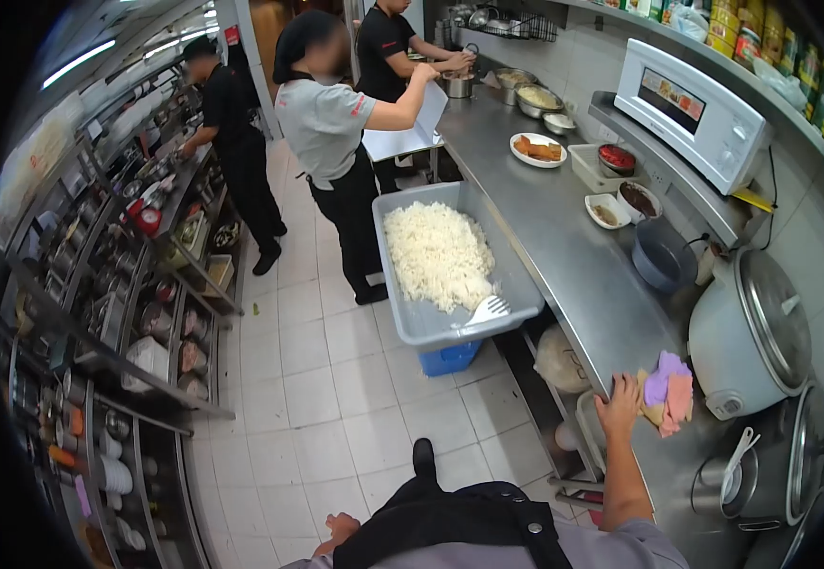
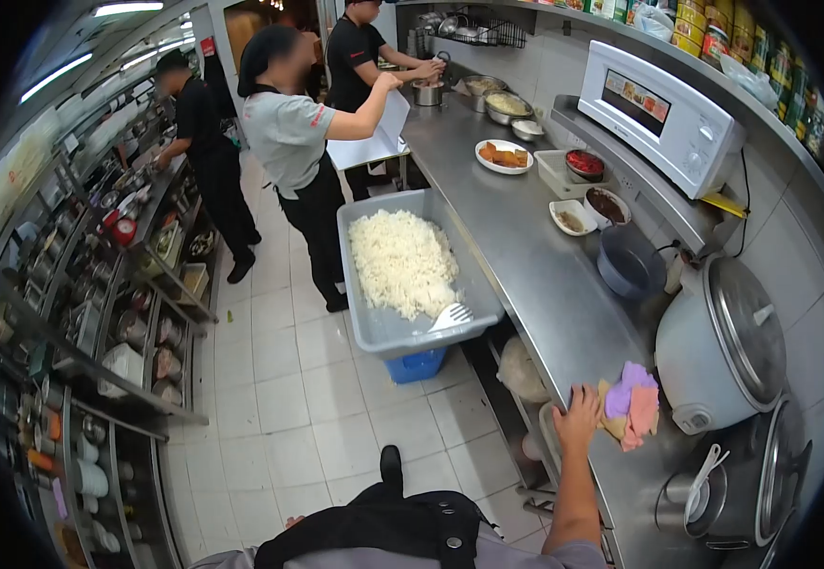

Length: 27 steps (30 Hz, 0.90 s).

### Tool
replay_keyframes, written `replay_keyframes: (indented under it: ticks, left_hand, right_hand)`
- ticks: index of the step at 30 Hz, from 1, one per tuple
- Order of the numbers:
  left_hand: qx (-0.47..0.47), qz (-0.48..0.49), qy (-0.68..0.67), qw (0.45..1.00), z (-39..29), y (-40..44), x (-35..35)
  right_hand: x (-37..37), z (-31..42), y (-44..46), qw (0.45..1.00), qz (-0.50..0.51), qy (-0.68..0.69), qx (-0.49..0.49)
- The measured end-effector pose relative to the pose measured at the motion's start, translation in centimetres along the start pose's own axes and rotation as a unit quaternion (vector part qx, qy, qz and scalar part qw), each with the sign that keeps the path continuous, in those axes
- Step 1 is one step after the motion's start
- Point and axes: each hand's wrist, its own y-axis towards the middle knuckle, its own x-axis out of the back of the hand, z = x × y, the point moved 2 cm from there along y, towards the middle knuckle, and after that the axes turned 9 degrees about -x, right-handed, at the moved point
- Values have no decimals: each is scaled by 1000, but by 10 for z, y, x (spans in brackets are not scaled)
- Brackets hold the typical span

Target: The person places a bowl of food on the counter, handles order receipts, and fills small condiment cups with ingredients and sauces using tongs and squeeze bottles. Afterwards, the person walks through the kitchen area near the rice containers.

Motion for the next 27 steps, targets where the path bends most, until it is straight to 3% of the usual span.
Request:
replay_keyframes:
  ticks: [3,6,7,8,9,12,16,21,23,25,27]
  left_hand:
    - [12,8,72,997,-15,55,23]
    - [-135,25,116,984,-66,137,48]
    - [-136,-81,54,986,-103,128,67]
    - [-218,-166,-6,962,-130,131,81]
    - [-241,-197,-32,950,-159,136,93]
    - [-340,-194,-18,920,-227,162,123]
    - [-383,-211,-51,898,-278,143,139]
    - [-371,-139,18,918,-239,155,117]
    - [-308,-100,-102,941,-198,186,110]
    - [-231,-131,-153,952,-159,200,106]
    - [-177,-112,-122,970,-126,205,107]
  right_hand:
    - [3,7,1,999,21,-13,-22]
    - [3,12,3,999,14,-34,-25]
    - [3,14,4,999,15,-34,-27]
    - [2,13,4,999,14,-37,-25]
    - [2,12,2,999,15,-40,-22]
    - [1,12,2,999,13,-41,-21]
    - [-2,11,2,998,19,-52,-29]
    - [-2,11,2,997,30,-58,-38]
    - [-4,9,2,997,34,-59,-40]
    - [-4,10,2,997,37,-62,-34]
    - [-3,9,2,997,38,-63,-30]
